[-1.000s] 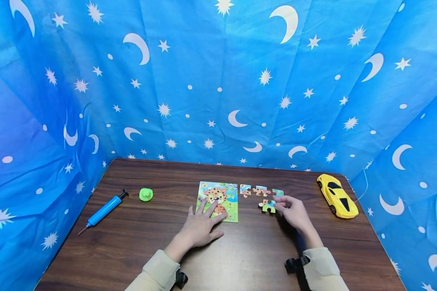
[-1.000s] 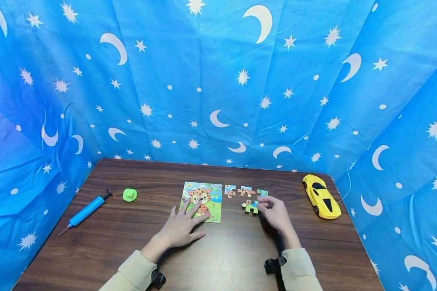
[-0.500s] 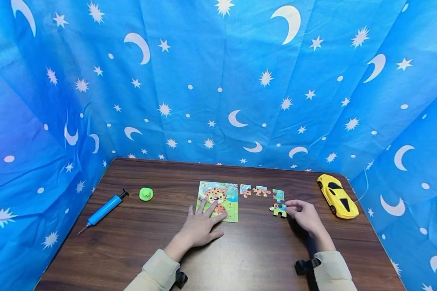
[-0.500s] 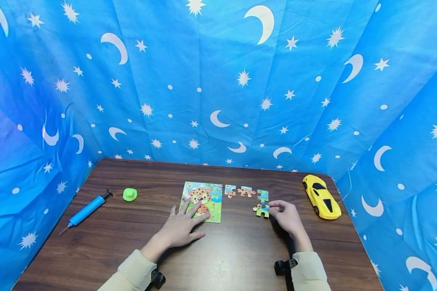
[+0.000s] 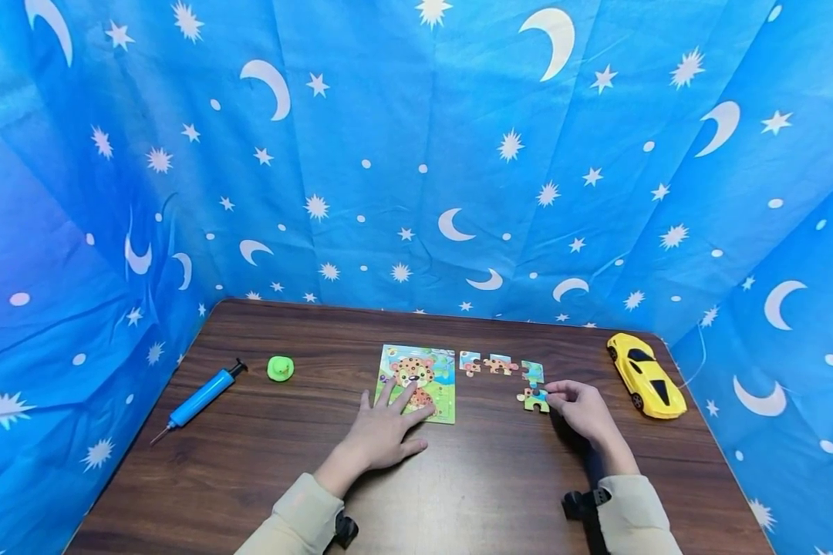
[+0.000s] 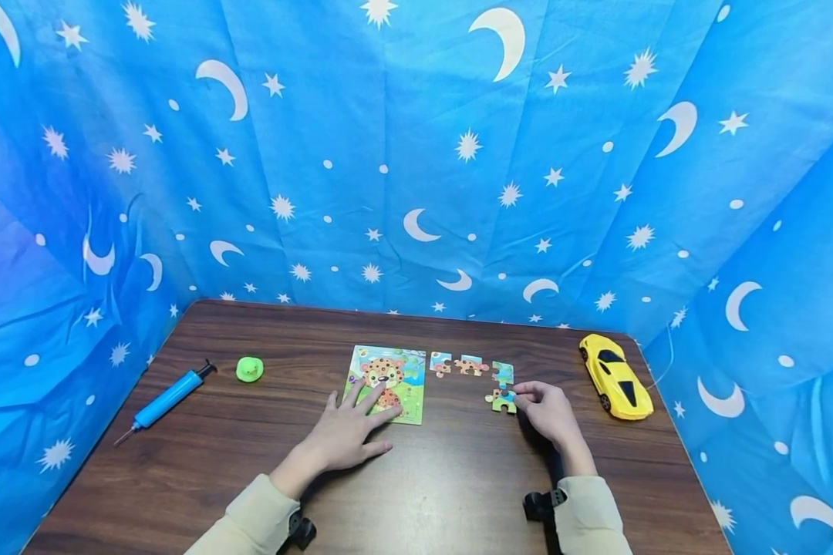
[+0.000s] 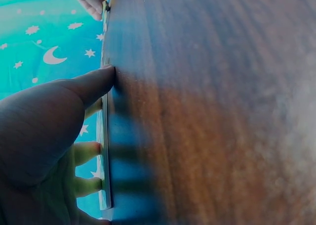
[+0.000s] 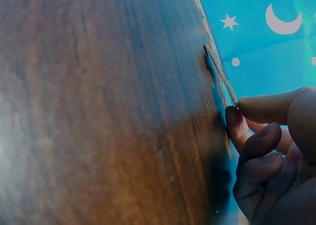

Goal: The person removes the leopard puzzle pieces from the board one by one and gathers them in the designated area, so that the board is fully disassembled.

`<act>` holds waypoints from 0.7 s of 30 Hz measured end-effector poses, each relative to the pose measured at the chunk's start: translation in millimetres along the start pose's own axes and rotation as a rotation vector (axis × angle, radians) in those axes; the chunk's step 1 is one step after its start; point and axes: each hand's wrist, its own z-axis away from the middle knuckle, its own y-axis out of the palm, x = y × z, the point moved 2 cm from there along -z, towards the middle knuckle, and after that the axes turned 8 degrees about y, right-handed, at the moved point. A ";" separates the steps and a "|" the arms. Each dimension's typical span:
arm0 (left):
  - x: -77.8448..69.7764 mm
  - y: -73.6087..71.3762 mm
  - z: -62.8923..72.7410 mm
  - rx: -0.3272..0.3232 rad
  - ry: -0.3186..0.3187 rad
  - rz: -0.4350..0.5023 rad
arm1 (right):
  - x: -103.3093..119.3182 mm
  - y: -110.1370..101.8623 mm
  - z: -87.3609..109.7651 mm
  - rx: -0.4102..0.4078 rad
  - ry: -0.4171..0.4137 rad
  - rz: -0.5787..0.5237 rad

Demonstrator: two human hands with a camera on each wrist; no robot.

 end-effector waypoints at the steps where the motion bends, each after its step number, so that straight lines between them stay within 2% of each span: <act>1: -0.1 -0.3 -0.1 0.001 0.000 0.001 | -0.4 0.1 -0.3 -0.006 -0.002 0.006; 11: -1.5 -1.9 0.1 0.000 -0.003 0.010 | 6.9 3.3 3.3 -0.059 -0.011 0.012; 21: -2.3 -5.9 3.1 -0.036 -0.005 -0.018 | 32.6 24.3 3.8 -0.095 -0.100 0.007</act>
